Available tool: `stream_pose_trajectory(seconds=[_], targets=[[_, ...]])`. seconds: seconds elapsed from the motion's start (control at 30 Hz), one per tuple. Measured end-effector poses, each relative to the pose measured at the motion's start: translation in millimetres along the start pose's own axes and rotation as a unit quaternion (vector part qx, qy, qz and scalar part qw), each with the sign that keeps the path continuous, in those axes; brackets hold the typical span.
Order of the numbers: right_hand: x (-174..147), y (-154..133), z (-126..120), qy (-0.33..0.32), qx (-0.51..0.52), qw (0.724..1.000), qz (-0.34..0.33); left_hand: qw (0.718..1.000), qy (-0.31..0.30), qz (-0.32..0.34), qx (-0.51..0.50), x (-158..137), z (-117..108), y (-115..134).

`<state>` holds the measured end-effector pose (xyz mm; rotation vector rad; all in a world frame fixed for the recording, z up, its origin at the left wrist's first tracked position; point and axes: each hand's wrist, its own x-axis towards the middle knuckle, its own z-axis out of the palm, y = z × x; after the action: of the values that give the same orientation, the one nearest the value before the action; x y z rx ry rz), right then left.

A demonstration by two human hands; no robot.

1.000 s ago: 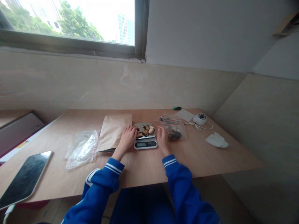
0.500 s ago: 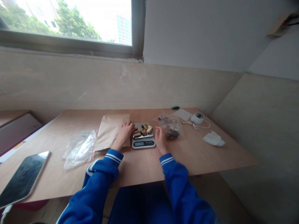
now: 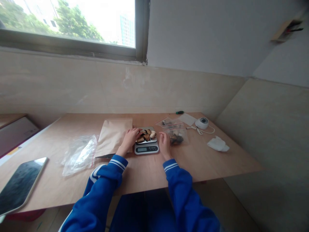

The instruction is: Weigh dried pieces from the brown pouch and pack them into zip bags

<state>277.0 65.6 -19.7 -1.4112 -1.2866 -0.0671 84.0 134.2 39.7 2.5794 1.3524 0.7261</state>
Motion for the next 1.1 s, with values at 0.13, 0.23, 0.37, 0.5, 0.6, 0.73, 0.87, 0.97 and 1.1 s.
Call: stream_pose_trajectory(seconds=[0.13,0.23,0.37,0.5,0.6,0.73,0.87,0.97,1.1], targets=[[0,-2,-1,0.005,0.002,1.0,0.002,0.998,0.036,-0.016,-0.041,-13,-17,-7],[1,-6,-3,0.011,0.005,1.0,0.004,0.997,0.051,-0.037,-0.05,-38,-36,-21],[4,-19,-11,0.021,0.017,1.0,-0.011,0.996,-0.043,-0.079,-0.011,-83,-54,-46],[-6,-52,-19,-0.054,0.057,0.992,-0.098,0.99,-0.075,-0.11,0.05,-112,-60,-64],[-28,-93,-13,-0.186,0.09,0.959,-0.195,0.994,-0.03,-0.086,0.053,-115,-63,-69],[-62,-148,15,-0.362,0.054,0.879,-0.305,0.995,0.013,-0.092,0.032,-112,-72,-64],[-77,-184,46,-0.351,-0.07,0.883,-0.304,0.989,0.068,-0.108,0.069,-116,-80,-54],[-77,-197,66,-0.358,-0.149,0.896,-0.218,0.983,0.099,-0.13,0.082,-120,-84,-47],[-74,-199,96,-0.382,-0.189,0.9,-0.095,0.98,0.112,-0.144,0.08,-124,-84,-41]])
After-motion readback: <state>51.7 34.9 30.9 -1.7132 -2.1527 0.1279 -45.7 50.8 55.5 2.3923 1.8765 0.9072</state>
